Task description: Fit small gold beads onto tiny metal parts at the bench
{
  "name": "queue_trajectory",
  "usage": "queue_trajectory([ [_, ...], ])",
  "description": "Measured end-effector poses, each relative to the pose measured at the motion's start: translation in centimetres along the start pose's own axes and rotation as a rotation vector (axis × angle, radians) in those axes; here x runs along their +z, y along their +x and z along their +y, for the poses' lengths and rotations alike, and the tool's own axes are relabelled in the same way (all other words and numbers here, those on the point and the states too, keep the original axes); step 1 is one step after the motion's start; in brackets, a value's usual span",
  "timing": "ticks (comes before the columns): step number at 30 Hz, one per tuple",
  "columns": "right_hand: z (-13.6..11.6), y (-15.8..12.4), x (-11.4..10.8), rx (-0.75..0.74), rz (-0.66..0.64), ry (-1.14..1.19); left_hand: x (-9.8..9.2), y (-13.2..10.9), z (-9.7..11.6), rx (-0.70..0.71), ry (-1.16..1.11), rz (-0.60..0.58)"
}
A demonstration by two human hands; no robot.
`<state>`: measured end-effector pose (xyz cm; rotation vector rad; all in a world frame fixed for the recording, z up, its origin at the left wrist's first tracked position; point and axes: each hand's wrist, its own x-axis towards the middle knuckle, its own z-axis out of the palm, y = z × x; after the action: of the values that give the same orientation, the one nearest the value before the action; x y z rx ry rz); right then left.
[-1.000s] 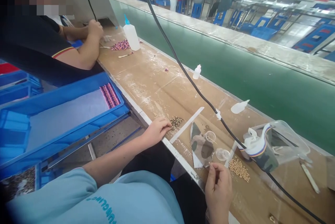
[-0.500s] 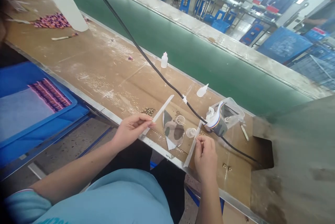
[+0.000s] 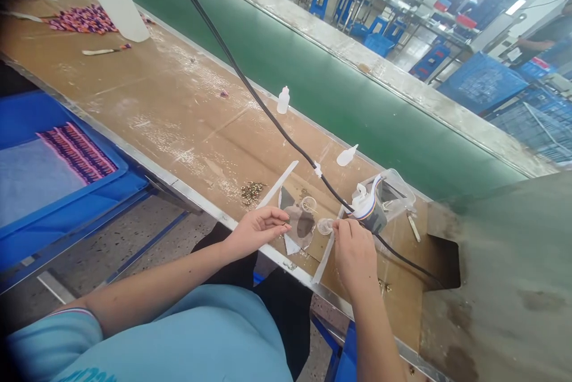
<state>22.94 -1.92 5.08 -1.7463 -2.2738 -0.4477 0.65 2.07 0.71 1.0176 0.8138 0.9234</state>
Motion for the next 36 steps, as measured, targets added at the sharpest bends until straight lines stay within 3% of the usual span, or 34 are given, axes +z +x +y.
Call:
queue_trajectory([
  [6, 0.0, 0.2, -0.2, -0.077, -0.044, -0.056, 0.1, 0.0, -0.4, 0.066, 0.008, 0.0],
  [20, -0.1, 0.7, -1.2, -0.163, -0.034, -0.155, -0.1, 0.2, 0.1, -0.123, -0.152, -0.042],
  [27, -1.3, 0.0, -1.6, 0.064, 0.098, 0.199, 0.8, 0.0, 0.3, -0.271, -0.302, -0.082],
  [36, -6.4, -0.9, 0.2, 0.201, 0.052, 0.614, 1.0, 0.0, 0.3, -0.35, -0.361, -0.166],
])
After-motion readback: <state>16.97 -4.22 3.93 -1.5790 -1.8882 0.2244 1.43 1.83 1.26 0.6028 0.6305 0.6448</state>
